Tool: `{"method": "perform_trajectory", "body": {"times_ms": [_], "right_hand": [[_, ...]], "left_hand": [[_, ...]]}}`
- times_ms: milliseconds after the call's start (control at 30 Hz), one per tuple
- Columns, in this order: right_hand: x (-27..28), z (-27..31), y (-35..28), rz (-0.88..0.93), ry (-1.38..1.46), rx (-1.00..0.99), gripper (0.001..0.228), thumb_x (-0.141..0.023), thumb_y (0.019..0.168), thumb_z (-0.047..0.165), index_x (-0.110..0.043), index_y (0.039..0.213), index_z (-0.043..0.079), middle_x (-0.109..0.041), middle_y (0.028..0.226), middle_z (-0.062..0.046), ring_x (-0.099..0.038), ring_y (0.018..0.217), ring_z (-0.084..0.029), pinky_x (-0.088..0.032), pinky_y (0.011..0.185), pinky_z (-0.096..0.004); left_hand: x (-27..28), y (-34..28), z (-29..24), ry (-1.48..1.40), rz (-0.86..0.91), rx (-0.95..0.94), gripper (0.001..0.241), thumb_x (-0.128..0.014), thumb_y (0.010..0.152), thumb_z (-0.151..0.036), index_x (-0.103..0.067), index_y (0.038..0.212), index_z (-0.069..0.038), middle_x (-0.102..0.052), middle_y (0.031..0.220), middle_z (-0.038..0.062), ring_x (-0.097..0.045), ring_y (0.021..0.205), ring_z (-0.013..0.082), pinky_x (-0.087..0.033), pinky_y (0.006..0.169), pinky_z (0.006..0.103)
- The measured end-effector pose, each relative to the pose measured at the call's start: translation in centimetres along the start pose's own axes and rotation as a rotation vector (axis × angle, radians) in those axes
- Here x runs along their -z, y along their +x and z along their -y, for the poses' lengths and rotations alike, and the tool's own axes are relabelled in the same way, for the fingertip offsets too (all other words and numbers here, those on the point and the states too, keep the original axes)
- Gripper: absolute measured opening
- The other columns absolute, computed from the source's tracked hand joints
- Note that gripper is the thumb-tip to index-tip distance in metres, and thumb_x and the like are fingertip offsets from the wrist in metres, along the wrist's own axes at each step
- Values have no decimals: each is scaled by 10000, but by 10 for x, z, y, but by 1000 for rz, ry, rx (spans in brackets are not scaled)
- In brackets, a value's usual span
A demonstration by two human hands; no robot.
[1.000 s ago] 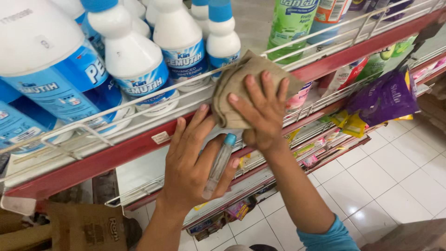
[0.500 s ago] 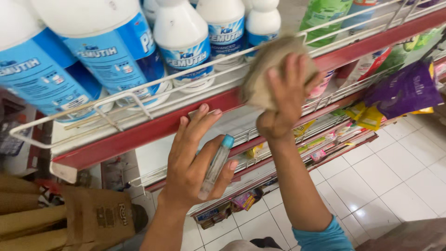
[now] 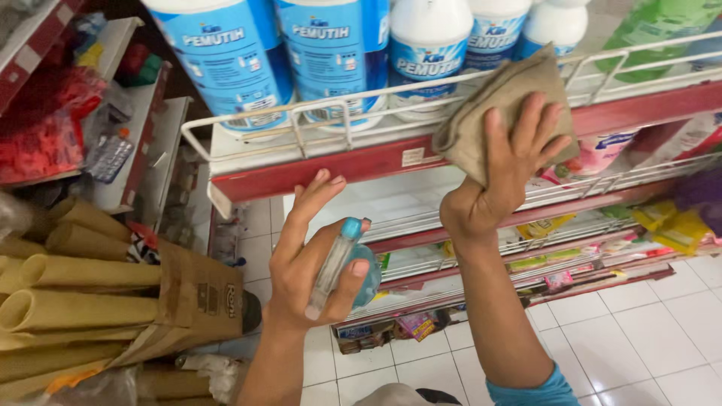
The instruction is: The person cleans metal shelving units with a spray bottle and cloth, then scans and places small boxes onto the shelves. The person wipes multiple shelf levels and arranges items in a store aisle.
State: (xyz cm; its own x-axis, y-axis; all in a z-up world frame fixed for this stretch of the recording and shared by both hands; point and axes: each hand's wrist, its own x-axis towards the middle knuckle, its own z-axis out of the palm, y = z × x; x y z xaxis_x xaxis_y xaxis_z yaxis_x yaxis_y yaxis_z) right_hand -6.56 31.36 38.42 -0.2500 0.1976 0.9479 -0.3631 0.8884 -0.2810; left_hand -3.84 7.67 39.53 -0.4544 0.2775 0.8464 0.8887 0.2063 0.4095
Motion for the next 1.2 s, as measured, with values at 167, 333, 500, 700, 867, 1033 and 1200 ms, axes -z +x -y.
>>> {"method": "perform_trajectory", "body": {"times_ms": [167,333,500,700,867,1033,1200], "right_hand": [[-21,52,-14,142,47,116,549,-463,922,-4,-627,1439,80,-431,1601,-238,-207,1562,-477,90,1277,-597],[-41,110,-3,308,19,495,522,-504,1026,30,-669,1490,204,-526,1591,-64,-348,1547,-337,-4,1288,-557],[-37,114,25,392,-58,770,510,-513,1060,120,-620,1543,248,-524,1605,-9,-406,1524,-255,-82,1291,-526],[3,62,60,462,-222,1072,484,-542,1061,265,-619,1540,271,-517,1609,44,-434,1490,-209,-124,1276,-511],[3,58,71,459,-278,1172,524,-546,1060,316,-543,1583,294,-445,1643,38,-394,1506,-215,-114,1273,-545],[-25,86,82,501,-276,1336,634,-482,1031,381,-398,1645,247,-307,1702,-2,-286,1545,-230,-104,1255,-547],[-25,92,96,522,-294,1403,671,-478,1007,376,-345,1652,246,-229,1718,7,-212,1558,-210,-95,1268,-527]], "left_hand": [[22,-21,-1,66,-160,47,483,-556,1038,-407,-757,1093,29,-546,1462,228,-555,1398,417,-418,1240,518],[39,-39,-2,3,-324,147,565,-552,1062,-468,-742,1087,63,-438,1500,259,-556,1368,403,-447,1201,481],[48,-42,-6,-33,-363,172,609,-537,1064,-507,-719,1092,74,-382,1550,286,-546,1451,406,-451,1242,493],[51,-35,-16,-3,-243,205,560,-542,1071,-457,-736,1134,64,-317,1654,336,-446,1549,447,-362,1311,532],[47,-27,-21,-40,-270,181,534,-548,1064,-437,-736,1121,59,-303,1664,348,-444,1524,445,-348,1289,505],[35,-26,-28,55,-293,168,525,-528,1068,-427,-737,1116,52,-275,1673,378,-434,1529,471,-323,1286,487],[3,-22,-28,261,-314,138,513,-503,1090,-416,-697,1116,58,-128,1651,461,-305,1587,574,-307,1292,567]]}}
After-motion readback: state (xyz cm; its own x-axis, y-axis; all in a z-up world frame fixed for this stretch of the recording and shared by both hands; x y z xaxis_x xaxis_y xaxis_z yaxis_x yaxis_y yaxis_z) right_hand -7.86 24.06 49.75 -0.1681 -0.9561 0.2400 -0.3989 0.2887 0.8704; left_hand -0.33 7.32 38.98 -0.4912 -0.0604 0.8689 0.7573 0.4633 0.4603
